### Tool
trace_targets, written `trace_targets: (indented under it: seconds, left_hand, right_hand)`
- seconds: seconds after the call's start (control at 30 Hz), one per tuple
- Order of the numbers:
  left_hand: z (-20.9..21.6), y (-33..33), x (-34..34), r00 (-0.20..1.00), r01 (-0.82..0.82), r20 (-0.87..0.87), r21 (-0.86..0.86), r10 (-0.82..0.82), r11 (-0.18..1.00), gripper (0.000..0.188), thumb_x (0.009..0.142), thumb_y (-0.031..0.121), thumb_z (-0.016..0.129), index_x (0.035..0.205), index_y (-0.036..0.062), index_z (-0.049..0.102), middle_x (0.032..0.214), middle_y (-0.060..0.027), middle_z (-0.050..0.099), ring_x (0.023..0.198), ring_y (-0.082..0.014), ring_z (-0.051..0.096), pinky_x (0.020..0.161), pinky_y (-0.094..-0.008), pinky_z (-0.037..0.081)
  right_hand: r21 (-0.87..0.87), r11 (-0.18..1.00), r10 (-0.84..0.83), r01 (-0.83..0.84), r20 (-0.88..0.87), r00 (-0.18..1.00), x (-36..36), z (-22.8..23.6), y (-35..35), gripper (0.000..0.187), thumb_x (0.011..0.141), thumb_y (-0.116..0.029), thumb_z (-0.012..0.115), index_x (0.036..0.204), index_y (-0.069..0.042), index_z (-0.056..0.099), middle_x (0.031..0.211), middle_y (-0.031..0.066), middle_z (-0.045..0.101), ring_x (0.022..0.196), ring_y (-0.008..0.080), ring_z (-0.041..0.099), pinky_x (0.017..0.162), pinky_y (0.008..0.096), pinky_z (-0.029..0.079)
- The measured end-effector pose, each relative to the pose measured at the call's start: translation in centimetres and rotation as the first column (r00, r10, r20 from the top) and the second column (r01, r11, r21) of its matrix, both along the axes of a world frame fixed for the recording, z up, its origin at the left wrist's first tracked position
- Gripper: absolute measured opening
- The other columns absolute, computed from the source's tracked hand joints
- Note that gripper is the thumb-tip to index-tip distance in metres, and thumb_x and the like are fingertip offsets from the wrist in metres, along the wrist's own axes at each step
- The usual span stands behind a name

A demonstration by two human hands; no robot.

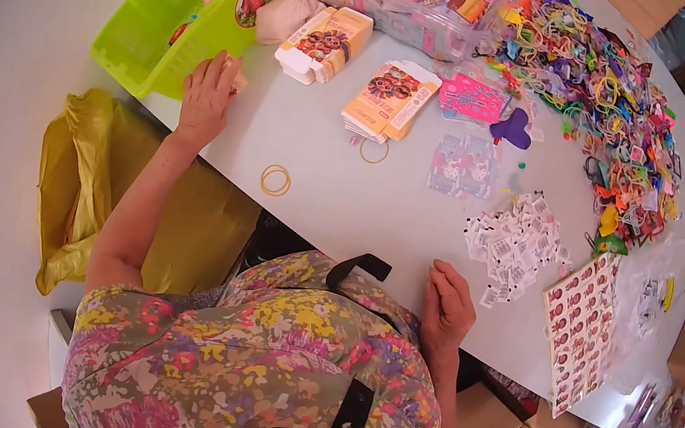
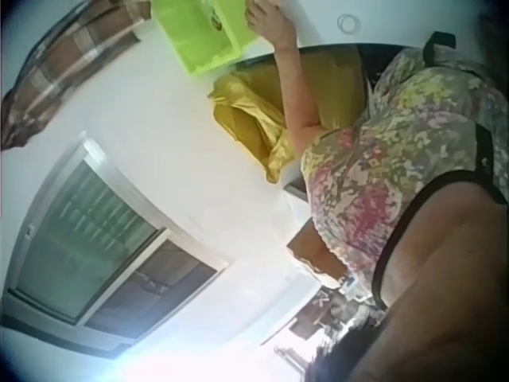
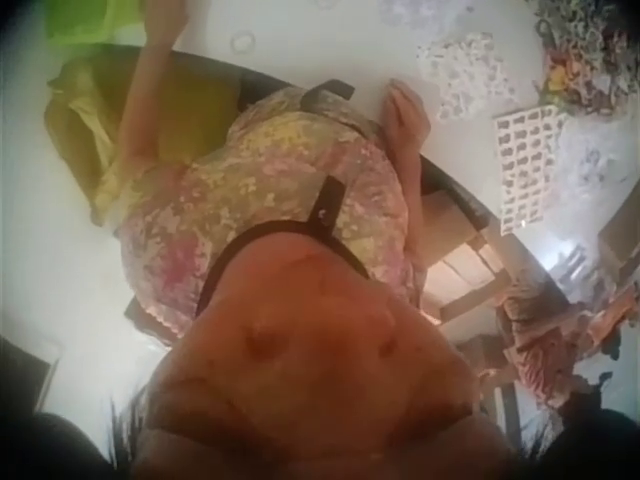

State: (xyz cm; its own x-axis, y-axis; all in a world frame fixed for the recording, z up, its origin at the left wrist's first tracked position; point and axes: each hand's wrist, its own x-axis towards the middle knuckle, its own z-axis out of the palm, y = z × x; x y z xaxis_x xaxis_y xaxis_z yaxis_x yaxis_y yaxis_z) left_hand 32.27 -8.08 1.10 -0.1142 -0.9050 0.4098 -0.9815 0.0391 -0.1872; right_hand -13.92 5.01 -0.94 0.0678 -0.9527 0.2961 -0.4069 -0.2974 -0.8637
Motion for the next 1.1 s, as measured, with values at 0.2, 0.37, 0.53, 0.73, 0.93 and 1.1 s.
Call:
trace_targets:
  seconds: [0.2,0.37,0.53,0.73,0.93,1.1]
  left_hand:
    - [-0.1,-1.6,1.4,0.992,0.07,-0.104,0.008,-0.068,0.998,0.068,0.078,-0.002,0.063,0.14,0.017,0.044,0.139,-0.0083,0.046,0.123,-0.0334,0.043,0.101,-0.0474,0.035]
    - [0.6,-0.6,0.0,0.994,-0.008,-0.104,0.041,0.013,0.999,0.069,0.077,-0.002,0.064,0.141,0.0146,0.043,0.138,-0.0091,0.047,0.123,-0.0338,0.043,0.103,-0.0465,0.035]
    - [1.3,0.2,-1.6,0.981,0.095,-0.162,-0.054,-0.103,0.994,0.07,0.074,0.005,0.07,0.138,0.0126,0.044,0.137,-0.0112,0.047,0.124,-0.0328,0.043,0.098,-0.0489,0.036]
    - [3.0,-1.1,-10.1,0.805,0.449,-0.364,-0.143,-0.468,0.882,0.053,0.075,0.016,0.075,0.122,0.0087,0.052,0.114,-0.0123,0.059,0.101,-0.0345,0.057,0.086,-0.0442,0.045]
    - [2.3,-7.3,-20.6,0.958,0.163,-0.265,0.175,-0.113,0.971,0.051,0.078,0.034,0.076,0.111,0.0038,0.053,0.1,-0.0166,0.06,0.095,-0.0351,0.06,0.083,-0.0424,0.049]
    - [1.5,-9.3,-20.4,0.873,0.14,-0.487,0.312,0.031,0.94,0.063,0.072,0.038,0.081,0.117,0.0044,0.052,0.108,-0.0172,0.058,0.099,-0.0362,0.058,0.087,-0.0437,0.047]
  right_hand:
    - [-0.089,0.996,-0.005,0.005,0.0,1.0,0.2,-0.1,-0.1,0.018,0.083,0.008,0.064,0.1,0.003,0.067,0.106,0.0167,0.067,0.092,0.0264,0.068,0.078,0.0307,0.054]
    - [-0.055,0.998,0.01,-0.011,-0.015,1.0,0.2,0.2,-0.1,0.017,0.083,0.007,0.064,0.1,0.003,0.067,0.106,0.0166,0.067,0.093,0.0259,0.067,0.079,0.0307,0.053]
    - [0.002,1.0,0.0,-0.001,0.028,1.0,-0.9,-0.2,0.6,0.017,0.086,0.005,0.063,0.102,0.002,0.068,0.109,0.0143,0.067,0.1,0.0235,0.065,0.088,0.0309,0.05]
    - [-0.007,1.0,0.008,-0.008,-0.019,1.0,-0.4,0.0,-0.2,0.017,0.085,0.005,0.063,0.101,0.003,0.067,0.109,0.0141,0.067,0.099,0.0236,0.065,0.087,0.0303,0.05]
    - [-0.036,0.999,0.013,-0.014,-0.016,1.0,0.3,0.2,-0.3,0.015,0.084,0.005,0.064,0.099,0.003,0.067,0.105,0.015,0.067,0.092,0.0265,0.067,0.081,0.0309,0.052]
    - [0.005,1.0,-0.026,0.026,-0.002,1.0,0.1,0.1,0.1,0.017,0.086,0.004,0.063,0.102,0.003,0.067,0.109,0.0126,0.067,0.097,0.0224,0.065,0.084,0.0287,0.05]
